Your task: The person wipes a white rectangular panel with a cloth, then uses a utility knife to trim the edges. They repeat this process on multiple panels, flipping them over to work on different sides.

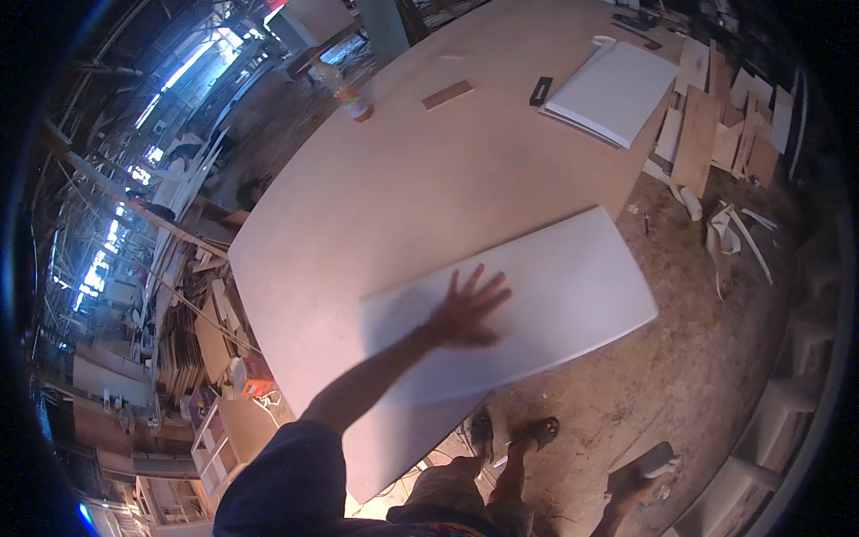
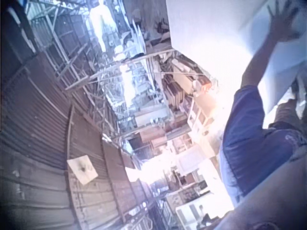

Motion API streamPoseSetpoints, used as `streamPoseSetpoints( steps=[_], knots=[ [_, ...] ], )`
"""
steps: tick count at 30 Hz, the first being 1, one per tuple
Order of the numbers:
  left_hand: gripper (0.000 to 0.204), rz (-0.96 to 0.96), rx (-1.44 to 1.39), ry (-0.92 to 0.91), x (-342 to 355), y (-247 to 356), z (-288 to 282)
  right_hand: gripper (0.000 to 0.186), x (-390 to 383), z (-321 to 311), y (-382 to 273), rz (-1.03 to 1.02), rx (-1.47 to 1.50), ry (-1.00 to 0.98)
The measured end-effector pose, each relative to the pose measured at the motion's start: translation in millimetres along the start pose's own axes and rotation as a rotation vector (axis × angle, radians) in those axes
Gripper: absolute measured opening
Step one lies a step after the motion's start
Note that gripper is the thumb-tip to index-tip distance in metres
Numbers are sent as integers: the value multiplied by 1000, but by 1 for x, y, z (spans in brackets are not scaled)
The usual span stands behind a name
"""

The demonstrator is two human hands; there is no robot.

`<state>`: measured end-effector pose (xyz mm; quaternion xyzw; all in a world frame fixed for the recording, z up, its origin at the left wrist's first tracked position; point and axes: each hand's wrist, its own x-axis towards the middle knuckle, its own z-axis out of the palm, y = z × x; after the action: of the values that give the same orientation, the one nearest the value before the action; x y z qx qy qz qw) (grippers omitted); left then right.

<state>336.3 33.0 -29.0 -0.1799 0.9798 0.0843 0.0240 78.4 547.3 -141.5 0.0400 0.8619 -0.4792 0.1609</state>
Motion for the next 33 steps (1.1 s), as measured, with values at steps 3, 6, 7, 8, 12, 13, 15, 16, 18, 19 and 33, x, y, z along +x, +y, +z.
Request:
streamPoseSetpoints(
  steps=[3,6,7,8,12,13,15,16,18,19,33],
  knots=[
    [79,-280,-93,-43,31,-38,-15,54,2,-19,21,-324,-166,154],
    [84,-676,-50,73,81,-20,-12,56,-4,-6,35,-310,-87,112],
    [87,-687,-13,107,109,-5,-8,52,0,-1,45,-249,-76,94],
    [90,-698,15,124,130,12,4,48,1,3,44,-176,-76,77],
    [91,-601,82,75,119,0,12,37,-45,58,-98,-525,-94,-5],
    [90,-567,75,73,118,2,8,45,-56,57,-118,-660,-250,-107],
    [88,-527,93,69,117,7,1,54,-74,71,-167,-742,-391,-212],
    [87,-504,106,65,123,12,0,58,-79,75,-177,-763,-505,-231],
    [86,-454,122,70,127,9,1,56,-76,97,-195,-860,-518,-237],
    [85,-430,126,74,130,6,0,55,-64,109,-198,-907,-552,-230],
    [81,-392,177,75,148,-8,-4,54,24,175,-237,-867,-388,-266]
  ],
)
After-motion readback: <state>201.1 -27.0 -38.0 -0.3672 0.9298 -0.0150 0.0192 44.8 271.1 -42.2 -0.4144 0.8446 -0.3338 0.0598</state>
